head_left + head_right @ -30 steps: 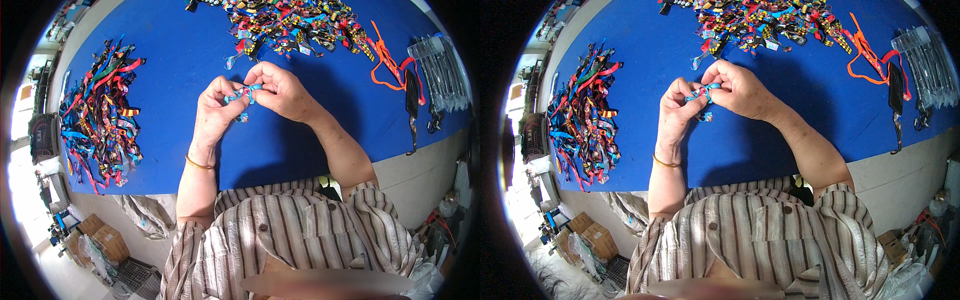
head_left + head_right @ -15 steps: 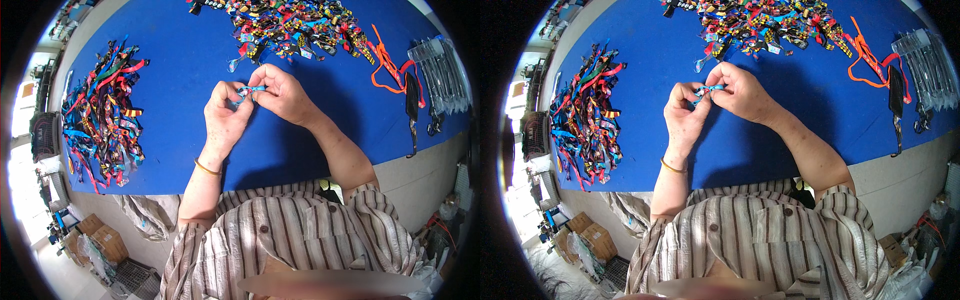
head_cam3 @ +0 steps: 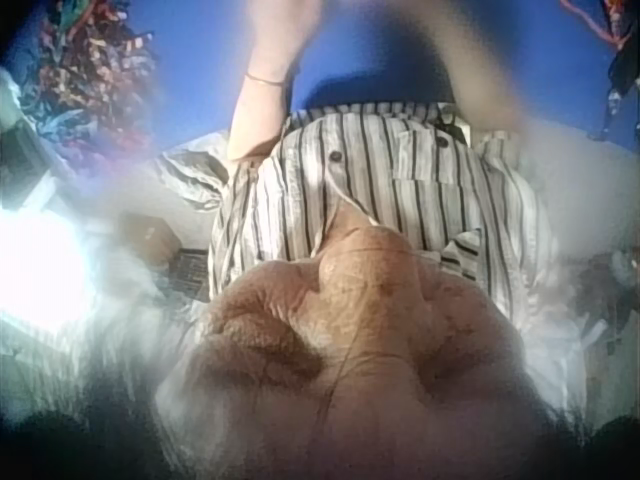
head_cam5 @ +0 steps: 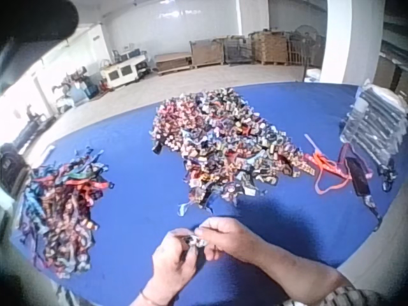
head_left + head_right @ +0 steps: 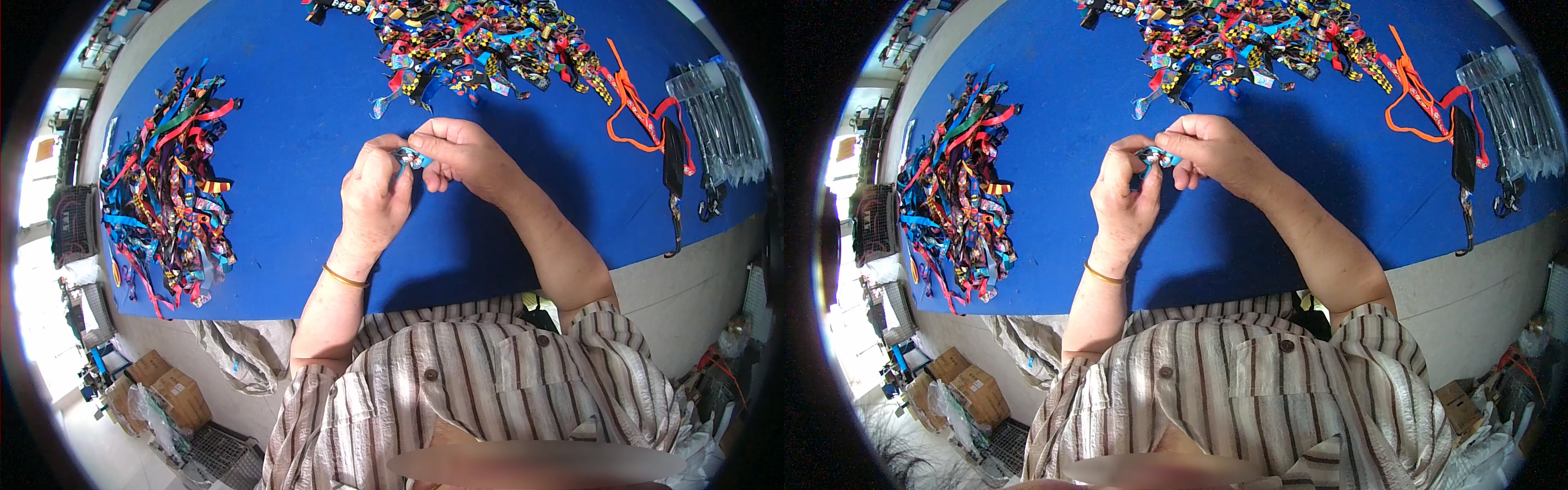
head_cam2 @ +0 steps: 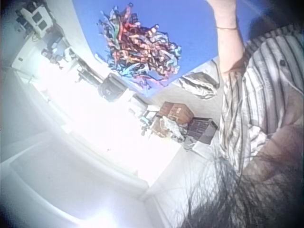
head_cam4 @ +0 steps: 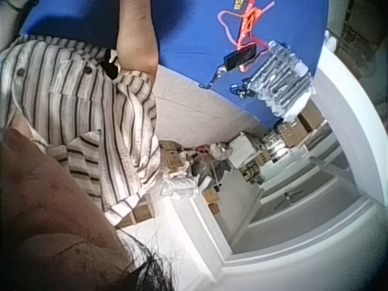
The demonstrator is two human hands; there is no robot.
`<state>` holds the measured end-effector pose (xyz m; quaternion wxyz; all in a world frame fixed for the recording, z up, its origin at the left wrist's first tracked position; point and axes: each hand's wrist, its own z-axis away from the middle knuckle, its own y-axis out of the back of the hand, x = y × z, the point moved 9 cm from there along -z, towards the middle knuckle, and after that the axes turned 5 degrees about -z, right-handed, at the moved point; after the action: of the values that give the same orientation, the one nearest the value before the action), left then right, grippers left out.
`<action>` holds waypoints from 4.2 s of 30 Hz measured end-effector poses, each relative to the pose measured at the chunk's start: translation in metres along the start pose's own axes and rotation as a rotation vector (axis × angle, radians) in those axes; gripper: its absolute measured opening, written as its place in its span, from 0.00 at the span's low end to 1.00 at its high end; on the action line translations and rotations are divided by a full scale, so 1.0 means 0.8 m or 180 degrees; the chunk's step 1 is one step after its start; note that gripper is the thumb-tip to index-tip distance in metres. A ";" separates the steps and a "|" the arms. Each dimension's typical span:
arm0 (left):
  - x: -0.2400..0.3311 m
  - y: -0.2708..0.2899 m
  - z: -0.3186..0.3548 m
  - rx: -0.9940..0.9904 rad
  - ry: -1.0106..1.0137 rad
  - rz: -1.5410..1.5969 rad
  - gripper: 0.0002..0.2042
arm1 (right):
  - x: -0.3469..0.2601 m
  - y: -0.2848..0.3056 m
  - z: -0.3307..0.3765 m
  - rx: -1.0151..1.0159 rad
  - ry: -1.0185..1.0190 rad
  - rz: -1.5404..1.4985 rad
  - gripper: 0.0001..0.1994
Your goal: The person picks up a lanyard, stretches it out, and folds it into a bow shape by hand. They then select a second lanyard from a pile and tie it around the center of the bow to secure it.
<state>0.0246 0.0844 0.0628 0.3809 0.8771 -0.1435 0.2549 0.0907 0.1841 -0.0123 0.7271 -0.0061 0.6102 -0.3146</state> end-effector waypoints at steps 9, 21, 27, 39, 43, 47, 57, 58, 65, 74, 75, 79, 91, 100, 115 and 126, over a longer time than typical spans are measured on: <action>0.009 -0.003 0.000 -0.0026 -0.0368 -0.0131 0.12 | -0.007 0.005 0.000 -0.0122 0.0059 0.0474 0.11; 0.015 0.006 -0.002 0.0398 -0.0460 -0.0455 0.11 | -0.021 0.020 0.001 0.0927 0.0829 0.0535 0.08; -0.018 0.007 0.002 0.0309 0.0294 -0.0029 0.08 | -0.049 0.018 0.014 0.1070 0.1504 0.0609 0.05; -0.044 -0.012 0.004 -0.0424 0.0468 0.1907 0.18 | -0.055 0.017 0.019 0.1101 0.1855 0.1061 0.03; -0.060 -0.016 0.011 -0.0415 0.1009 0.2435 0.13 | -0.056 0.014 0.019 0.1092 0.1865 0.1068 0.04; -0.063 -0.015 0.006 0.0108 0.1502 0.3297 0.16 | -0.053 0.005 0.020 0.0919 0.1655 0.0793 0.04; -0.080 -0.036 0.023 -0.0316 0.2124 0.3063 0.13 | -0.036 -0.005 0.011 0.0645 0.1625 0.0721 0.04; -0.079 -0.036 0.022 -0.0314 0.2129 0.3065 0.13 | -0.041 -0.005 0.012 0.0705 0.1802 0.0679 0.04; -0.083 -0.039 0.021 -0.0191 0.2237 0.3659 0.12 | -0.038 0.002 0.009 0.0493 0.0976 0.0608 0.05; -0.084 -0.043 0.025 -0.0355 0.2315 0.3680 0.12 | -0.046 -0.005 0.007 0.0225 0.1283 0.1141 0.05; -0.083 -0.044 0.025 -0.0414 0.2283 0.3663 0.13 | -0.046 -0.005 0.008 0.0268 0.1253 0.1247 0.04; -0.080 -0.046 0.025 -0.0475 0.2300 0.3638 0.13 | -0.060 -0.004 0.015 0.0617 0.1956 0.1747 0.03; -0.075 -0.044 0.021 -0.0487 0.2293 0.3583 0.11 | -0.103 -0.037 0.063 0.1681 0.3765 0.3844 0.10; -0.081 -0.042 0.025 -0.0463 0.2248 0.3369 0.10 | -0.076 0.000 0.023 0.0796 0.2078 0.2023 0.05; -0.082 -0.047 0.029 -0.0490 0.2341 0.3405 0.10 | -0.079 -0.008 0.031 0.0890 0.2632 0.2278 0.06; -0.081 -0.044 0.026 -0.0369 0.2441 0.3487 0.07 | -0.024 0.000 -0.003 -0.0029 0.0941 0.0839 0.07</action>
<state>-0.0061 0.0961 -0.0062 0.2670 0.5031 -0.4358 0.6969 0.0873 0.1942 0.0039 0.6644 0.1168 0.7073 -0.2113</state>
